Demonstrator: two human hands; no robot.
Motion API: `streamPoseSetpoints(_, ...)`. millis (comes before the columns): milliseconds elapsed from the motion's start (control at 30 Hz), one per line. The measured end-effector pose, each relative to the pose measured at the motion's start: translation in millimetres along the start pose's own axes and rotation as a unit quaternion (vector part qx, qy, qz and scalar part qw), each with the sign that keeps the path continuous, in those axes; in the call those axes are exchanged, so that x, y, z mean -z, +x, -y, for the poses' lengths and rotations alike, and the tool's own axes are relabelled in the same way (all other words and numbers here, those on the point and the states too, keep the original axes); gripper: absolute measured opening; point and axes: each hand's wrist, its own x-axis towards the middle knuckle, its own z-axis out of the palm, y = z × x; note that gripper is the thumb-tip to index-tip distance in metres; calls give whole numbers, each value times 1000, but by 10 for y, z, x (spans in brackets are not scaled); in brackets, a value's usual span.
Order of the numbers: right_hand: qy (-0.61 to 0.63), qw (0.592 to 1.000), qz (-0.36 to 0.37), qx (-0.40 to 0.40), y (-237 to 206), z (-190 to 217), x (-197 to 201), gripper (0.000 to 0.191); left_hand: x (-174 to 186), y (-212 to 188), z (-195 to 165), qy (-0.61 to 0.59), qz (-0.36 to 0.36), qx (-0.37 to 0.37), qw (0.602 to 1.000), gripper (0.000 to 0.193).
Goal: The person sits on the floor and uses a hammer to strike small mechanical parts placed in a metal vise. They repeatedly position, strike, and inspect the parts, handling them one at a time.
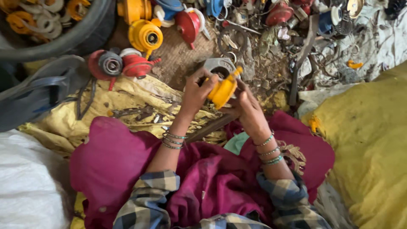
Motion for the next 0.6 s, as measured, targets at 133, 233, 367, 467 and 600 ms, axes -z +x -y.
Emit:
streamPoseSetpoints(133,82,996,-3,-38,27,-154,41,69,-116,-21,-163,39,24,-42,998,37)
streamPoseSetpoints(233,151,988,0,-37,68,-228,79,75,-93,-22,-248,-45,31,-34,998,46)
streamPoseSetpoints(367,259,964,0,-58,126,-251,101,81,-48,-42,-318,-160,57,52,984,60)
streamPoseSetpoints(467,287,955,2,-77,139,-234,94,85,-48,-39,-323,-198,41,50,978,61)
streamPoseSetpoints(600,298,952,19,-62,117,-192,68,89,-6,-1,-299,-270,-23,81,959,58)
